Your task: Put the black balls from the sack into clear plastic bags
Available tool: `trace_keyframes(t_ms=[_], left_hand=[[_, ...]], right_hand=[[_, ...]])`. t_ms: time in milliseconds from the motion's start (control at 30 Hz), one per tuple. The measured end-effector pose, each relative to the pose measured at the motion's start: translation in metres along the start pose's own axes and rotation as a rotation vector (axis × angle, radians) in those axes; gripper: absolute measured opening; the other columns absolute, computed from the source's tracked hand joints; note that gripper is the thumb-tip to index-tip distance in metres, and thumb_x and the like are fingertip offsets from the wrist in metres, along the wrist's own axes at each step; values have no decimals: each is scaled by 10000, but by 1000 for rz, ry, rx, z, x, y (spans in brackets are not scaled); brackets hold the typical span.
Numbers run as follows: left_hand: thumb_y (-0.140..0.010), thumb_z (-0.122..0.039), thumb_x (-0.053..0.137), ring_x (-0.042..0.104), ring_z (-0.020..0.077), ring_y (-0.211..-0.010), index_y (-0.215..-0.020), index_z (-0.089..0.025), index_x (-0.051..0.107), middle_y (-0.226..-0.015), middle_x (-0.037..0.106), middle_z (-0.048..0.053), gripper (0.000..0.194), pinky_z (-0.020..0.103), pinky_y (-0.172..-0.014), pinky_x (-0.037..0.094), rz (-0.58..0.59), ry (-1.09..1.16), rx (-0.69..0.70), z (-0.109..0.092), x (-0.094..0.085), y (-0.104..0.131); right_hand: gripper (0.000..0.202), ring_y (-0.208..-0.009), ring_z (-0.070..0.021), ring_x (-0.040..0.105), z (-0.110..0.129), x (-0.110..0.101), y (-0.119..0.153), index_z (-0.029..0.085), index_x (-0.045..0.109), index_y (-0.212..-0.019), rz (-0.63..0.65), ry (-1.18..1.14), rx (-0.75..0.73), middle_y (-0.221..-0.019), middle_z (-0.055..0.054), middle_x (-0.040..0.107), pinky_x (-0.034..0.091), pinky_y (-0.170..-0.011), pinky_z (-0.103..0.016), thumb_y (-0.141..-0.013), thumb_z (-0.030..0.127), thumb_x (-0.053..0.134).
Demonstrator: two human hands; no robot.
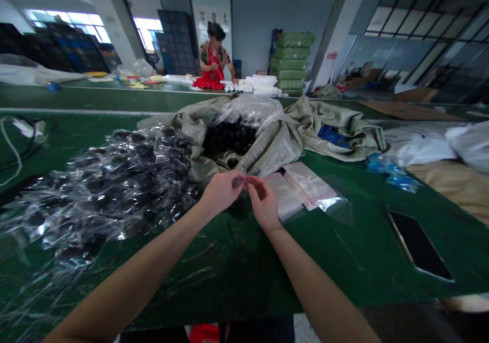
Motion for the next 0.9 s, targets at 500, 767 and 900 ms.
trace_keyframes(t_ms=[500, 767, 900], left_hand=[[-851, -274, 543, 667, 178, -727, -920, -207, 675, -857, 728, 39, 164, 266, -692, 477, -53, -138, -20, 3, -27, -26], [-843, -263, 534, 619, 158, -710, -793, -195, 599, -776, 665, 23, 107, 255, -674, 441, -176, -226, -27, 14, -60, -29], [-858, -254, 502, 579, 143, -653, -730, -197, 521, -733, 611, 9, 141, 252, -624, 411, -180, -328, -24, 1, -74, -22]], right_hand=[[247, -863, -199, 709, 21, 22, -54, 162, 670, -950, -24, 4, 129, -946, -83, 748, 566, -821, -345, -787, 346, 638], [172, -669, -176, 650, 50, 44, -69, 188, 653, -766, 8, 511, -127, -740, -36, 703, 489, -663, -302, -841, 327, 585], [167, -626, -157, 601, 72, 44, -62, 189, 585, -714, -12, 652, -234, -678, -17, 645, 429, -620, -277, -842, 296, 571]])
Point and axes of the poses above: each hand's wrist, its own y-axis away from the middle knuckle, its own x-axis out of the palm, z = x × y, the point moved 1 cm from there along -y, towards the middle knuckle
